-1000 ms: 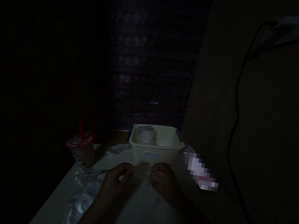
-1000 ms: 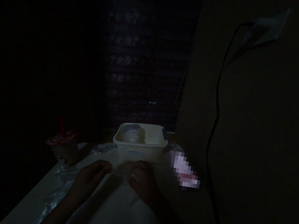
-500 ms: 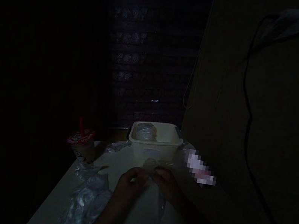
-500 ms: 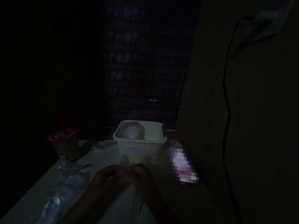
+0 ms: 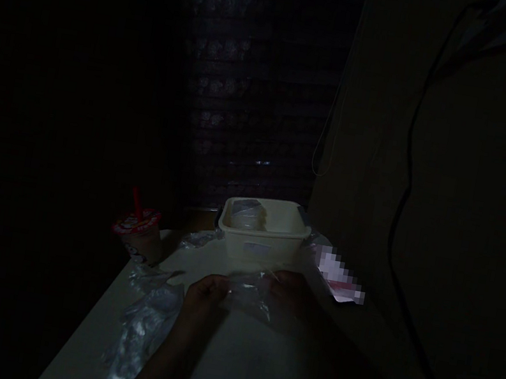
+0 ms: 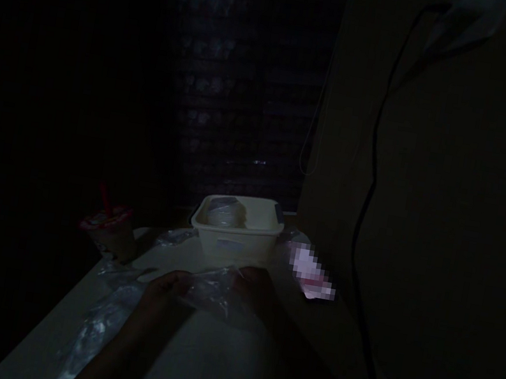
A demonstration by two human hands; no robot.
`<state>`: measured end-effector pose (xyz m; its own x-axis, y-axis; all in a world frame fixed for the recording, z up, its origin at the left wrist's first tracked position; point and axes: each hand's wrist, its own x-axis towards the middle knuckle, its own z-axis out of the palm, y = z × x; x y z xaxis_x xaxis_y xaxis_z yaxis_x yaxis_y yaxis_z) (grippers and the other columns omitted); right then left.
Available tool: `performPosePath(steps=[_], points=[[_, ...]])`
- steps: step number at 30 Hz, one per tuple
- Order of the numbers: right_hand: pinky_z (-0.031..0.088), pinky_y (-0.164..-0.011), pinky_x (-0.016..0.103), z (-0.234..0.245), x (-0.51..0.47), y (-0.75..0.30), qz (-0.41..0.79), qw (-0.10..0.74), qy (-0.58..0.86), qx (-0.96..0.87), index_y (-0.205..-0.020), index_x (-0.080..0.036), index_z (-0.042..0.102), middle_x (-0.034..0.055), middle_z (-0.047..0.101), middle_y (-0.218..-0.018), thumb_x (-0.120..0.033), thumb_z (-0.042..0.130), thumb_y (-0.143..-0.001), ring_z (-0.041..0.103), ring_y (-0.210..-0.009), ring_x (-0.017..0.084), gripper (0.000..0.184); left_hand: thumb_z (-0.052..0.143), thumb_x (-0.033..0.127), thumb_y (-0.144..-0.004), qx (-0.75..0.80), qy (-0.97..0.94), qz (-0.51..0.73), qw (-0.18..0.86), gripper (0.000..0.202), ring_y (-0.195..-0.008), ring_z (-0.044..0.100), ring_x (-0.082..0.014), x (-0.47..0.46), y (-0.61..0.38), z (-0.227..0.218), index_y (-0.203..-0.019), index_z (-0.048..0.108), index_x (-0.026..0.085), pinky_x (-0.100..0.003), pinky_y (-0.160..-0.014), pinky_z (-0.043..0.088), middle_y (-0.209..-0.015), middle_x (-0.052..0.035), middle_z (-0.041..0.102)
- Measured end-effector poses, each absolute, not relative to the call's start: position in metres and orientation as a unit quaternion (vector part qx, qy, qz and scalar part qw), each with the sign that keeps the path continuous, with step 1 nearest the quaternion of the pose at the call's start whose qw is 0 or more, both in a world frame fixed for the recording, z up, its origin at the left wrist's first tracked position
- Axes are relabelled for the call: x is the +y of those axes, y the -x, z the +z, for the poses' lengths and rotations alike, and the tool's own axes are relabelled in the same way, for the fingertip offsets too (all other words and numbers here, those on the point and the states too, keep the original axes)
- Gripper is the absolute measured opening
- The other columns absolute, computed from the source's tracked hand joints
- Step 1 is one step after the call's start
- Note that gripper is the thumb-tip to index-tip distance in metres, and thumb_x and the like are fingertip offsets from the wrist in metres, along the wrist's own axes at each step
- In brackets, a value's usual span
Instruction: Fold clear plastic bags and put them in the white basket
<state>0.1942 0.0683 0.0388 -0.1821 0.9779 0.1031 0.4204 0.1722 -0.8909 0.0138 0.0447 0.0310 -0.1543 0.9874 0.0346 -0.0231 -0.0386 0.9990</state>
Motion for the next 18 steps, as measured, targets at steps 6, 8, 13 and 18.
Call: performPosePath(steps=[6, 8, 13, 18], points=[[0.034, -0.048, 0.022, 0.032, 0.073, -0.204, 0.367, 0.374, 0.500, -0.690, -0.053, -0.015, 0.054, -0.0012, 0.050, -0.050, -0.032, 0.046, -0.062, 0.046, -0.051, 0.010, 0.021, 0.061, 0.031, -0.057, 0.419, -0.329, 0.607, 0.590, 0.019, -0.049, 0.051, -0.0096, 0.044, -0.012, 0.020, -0.062, 0.054, 0.014, -0.022, -0.051, 0.039, -0.054, 0.0019, 0.055], [0.036, -0.051, 0.023, 0.031, 0.073, -0.204, 0.347, 0.388, 0.508, -0.687, -0.059, -0.016, 0.057, 0.0005, 0.054, -0.055, -0.033, 0.045, -0.061, 0.049, -0.055, 0.012, 0.021, 0.063, 0.032, -0.055, 0.435, -0.305, 0.607, 0.590, 0.021, -0.046, 0.049, -0.0087, 0.043, -0.014, 0.024, -0.059, 0.052, 0.014, -0.021, -0.048, 0.038, -0.051, 0.0029, 0.053], [0.035, -0.043, 0.023, 0.029, 0.076, -0.200, 0.389, 0.430, 0.534, -0.615, -0.079, -0.017, 0.056, -0.0016, 0.053, -0.052, -0.036, 0.046, -0.061, 0.047, -0.045, 0.011, 0.028, 0.060, 0.041, -0.055, 0.501, -0.327, 0.585, 0.548, 0.029, -0.043, 0.047, -0.0091, 0.041, -0.015, 0.028, -0.056, 0.051, 0.014, -0.021, -0.044, 0.037, -0.047, 0.0037, 0.050], [0.038, -0.045, 0.024, 0.019, 0.087, -0.207, 0.465, 0.463, 0.524, -0.543, -0.077, -0.018, 0.052, 0.0019, 0.057, -0.060, -0.038, 0.045, -0.063, 0.051, -0.048, 0.012, 0.025, 0.058, 0.042, -0.056, 0.517, -0.368, 0.593, 0.497, 0.029, -0.044, 0.046, -0.0088, 0.044, -0.010, 0.015, -0.059, 0.051, 0.014, -0.021, -0.043, 0.037, -0.049, 0.0036, 0.050]])
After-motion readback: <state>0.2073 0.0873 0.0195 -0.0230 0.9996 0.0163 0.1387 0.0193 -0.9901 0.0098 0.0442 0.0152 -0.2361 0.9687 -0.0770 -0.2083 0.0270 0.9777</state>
